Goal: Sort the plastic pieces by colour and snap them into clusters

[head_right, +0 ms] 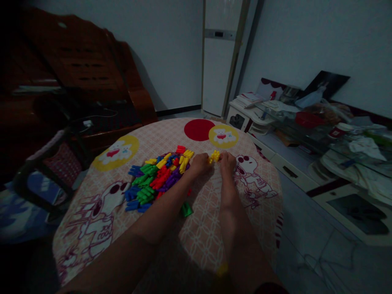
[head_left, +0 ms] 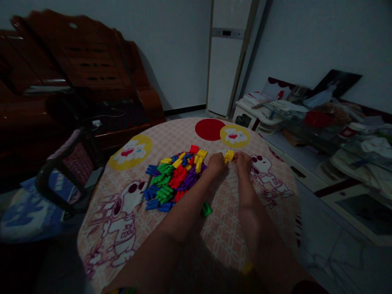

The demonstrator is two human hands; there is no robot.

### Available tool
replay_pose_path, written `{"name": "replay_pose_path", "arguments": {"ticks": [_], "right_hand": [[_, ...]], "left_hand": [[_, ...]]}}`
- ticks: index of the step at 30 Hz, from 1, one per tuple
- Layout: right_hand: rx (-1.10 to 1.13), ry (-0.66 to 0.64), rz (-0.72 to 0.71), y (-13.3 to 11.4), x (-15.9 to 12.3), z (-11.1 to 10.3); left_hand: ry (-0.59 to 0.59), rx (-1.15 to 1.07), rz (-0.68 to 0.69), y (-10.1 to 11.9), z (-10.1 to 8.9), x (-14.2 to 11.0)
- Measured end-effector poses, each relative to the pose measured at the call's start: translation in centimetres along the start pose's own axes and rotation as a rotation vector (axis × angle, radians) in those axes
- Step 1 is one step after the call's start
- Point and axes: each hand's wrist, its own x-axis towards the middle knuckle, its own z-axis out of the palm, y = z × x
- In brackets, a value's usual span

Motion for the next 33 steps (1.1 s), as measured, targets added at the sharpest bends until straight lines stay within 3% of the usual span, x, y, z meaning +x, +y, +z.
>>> {"name": "replay_pose_path", "arguments": {"ticks": [6,22,25,29,33], "right_hand": [[0.003,0.023,0.01,0.0,0.0,0.1],[0.054,0.024,-0.002,0.5,0.2,0.2],[0.071,0.023,0.007,0.3,0.1,0.2],[0.089,0.024,0.034,0.1,0.1,0.2],[0.105,0.014,0.023,0.0,-0.1,0.2]], "left_hand": [[0.009,-0.028,-0.041,-0.3,0.0,0.0],[0.092,-0.235,-0.151,1.6,1.5,0.6],[0.067,-0.182,-0.087,1.1,-0.3,0.4],[0.029,-0.004,0.026,-2.0,-5.3,0.8],[0.053,0.156,-0.078,-5.9,-8.9,0.8]]}}
